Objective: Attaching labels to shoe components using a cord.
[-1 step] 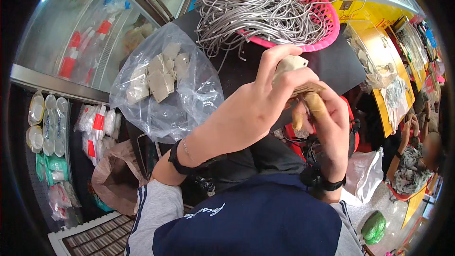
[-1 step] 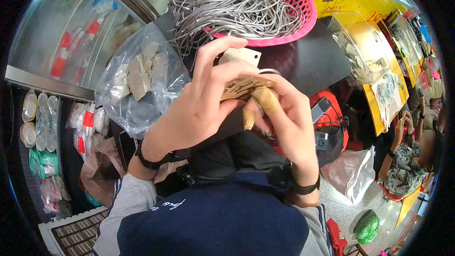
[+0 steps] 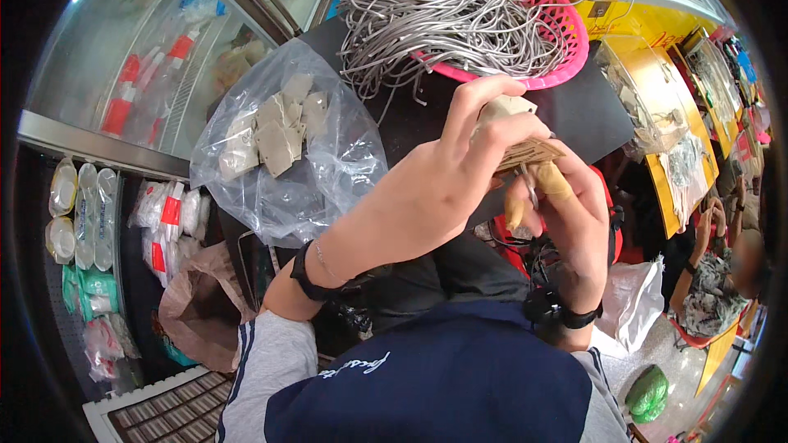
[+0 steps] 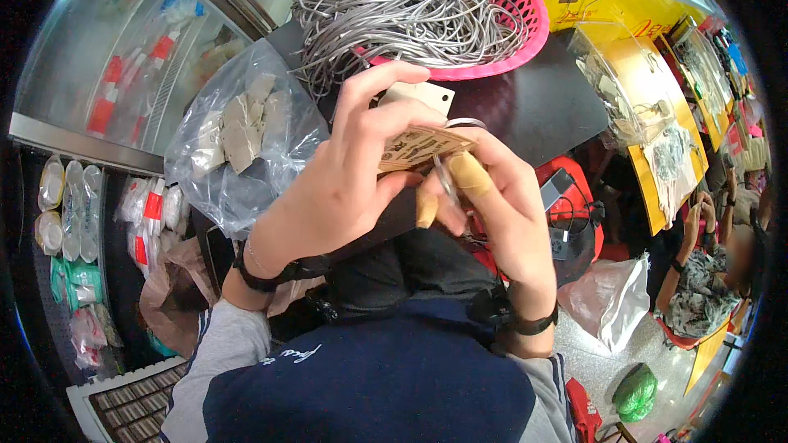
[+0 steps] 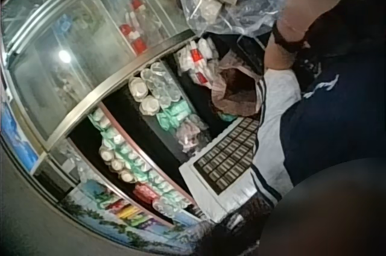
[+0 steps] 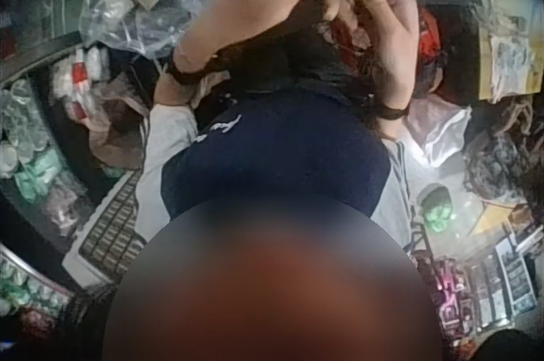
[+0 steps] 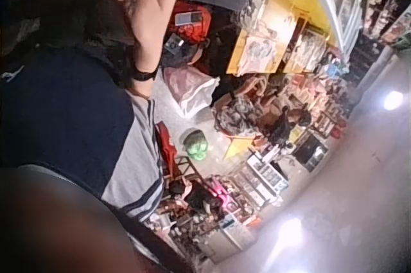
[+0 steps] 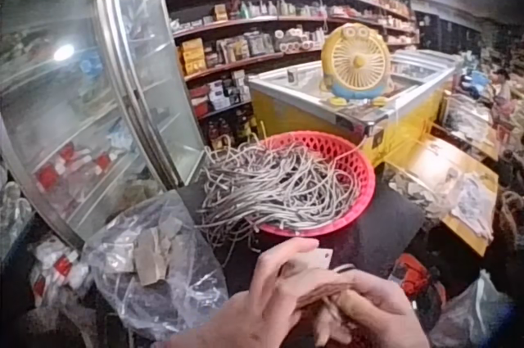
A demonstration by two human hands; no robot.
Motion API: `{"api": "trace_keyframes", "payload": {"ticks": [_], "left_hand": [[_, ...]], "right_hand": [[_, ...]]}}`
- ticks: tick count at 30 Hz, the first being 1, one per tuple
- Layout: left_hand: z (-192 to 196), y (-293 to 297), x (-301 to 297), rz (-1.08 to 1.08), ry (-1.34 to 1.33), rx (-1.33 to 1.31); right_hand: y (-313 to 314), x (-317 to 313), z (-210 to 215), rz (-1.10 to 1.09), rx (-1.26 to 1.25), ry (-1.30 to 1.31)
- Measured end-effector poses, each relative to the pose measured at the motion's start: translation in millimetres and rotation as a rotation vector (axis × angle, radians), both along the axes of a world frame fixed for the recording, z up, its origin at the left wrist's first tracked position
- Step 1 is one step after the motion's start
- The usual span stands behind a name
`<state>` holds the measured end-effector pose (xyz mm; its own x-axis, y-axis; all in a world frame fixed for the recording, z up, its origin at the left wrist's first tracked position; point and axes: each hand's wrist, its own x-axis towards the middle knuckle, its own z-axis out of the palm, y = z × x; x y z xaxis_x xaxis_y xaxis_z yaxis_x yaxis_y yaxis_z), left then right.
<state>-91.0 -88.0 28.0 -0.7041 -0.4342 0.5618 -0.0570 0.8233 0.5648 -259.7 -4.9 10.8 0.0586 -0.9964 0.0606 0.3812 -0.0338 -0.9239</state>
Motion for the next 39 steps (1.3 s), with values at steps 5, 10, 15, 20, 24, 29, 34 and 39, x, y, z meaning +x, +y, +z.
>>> {"api": "trace_keyframes", "payload": {"ticks": [5,10,15,20,24,29,34,39], "left_hand": [[-0.4,-3.9,1.1,-0.054,-0.019,0.020],[3.2,-4.6,4.1,-0.060,-0.056,0.038],[2.7,-4.3,6.5,-0.060,-0.098,0.061],[0.8,-7.5,9.2,0.012,-0.224,0.110],[5.7,-6.9,8.1,-0.016,-0.296,0.131],[1.2,-4.0,9.9,-0.043,-0.365,0.148],[-1.3,-11.4,11.0,0.000,-0.258,0.134],[4.4,-12.4,8.9,-0.107,-0.054,0.088]], "right_hand": [[-1.3,-5.0,-4.4,0.060,-0.034,0.019],[-4.1,-10.8,-5.1,0.030,-0.014,0.100],[-5.7,-16.0,-3.0,-0.406,-0.109,0.484],[1.2,-85.2,-22.4,-0.862,-0.138,0.549],[26.2,-155.8,-34.0,-1.010,-0.299,0.203],[28.5,-166.5,-45.1,-0.991,-0.333,0.079],[19.5,-122.4,-20.9,-0.847,-0.389,0.033],[25.2,-75.8,4.4,-0.416,-0.349,0.202]]}}
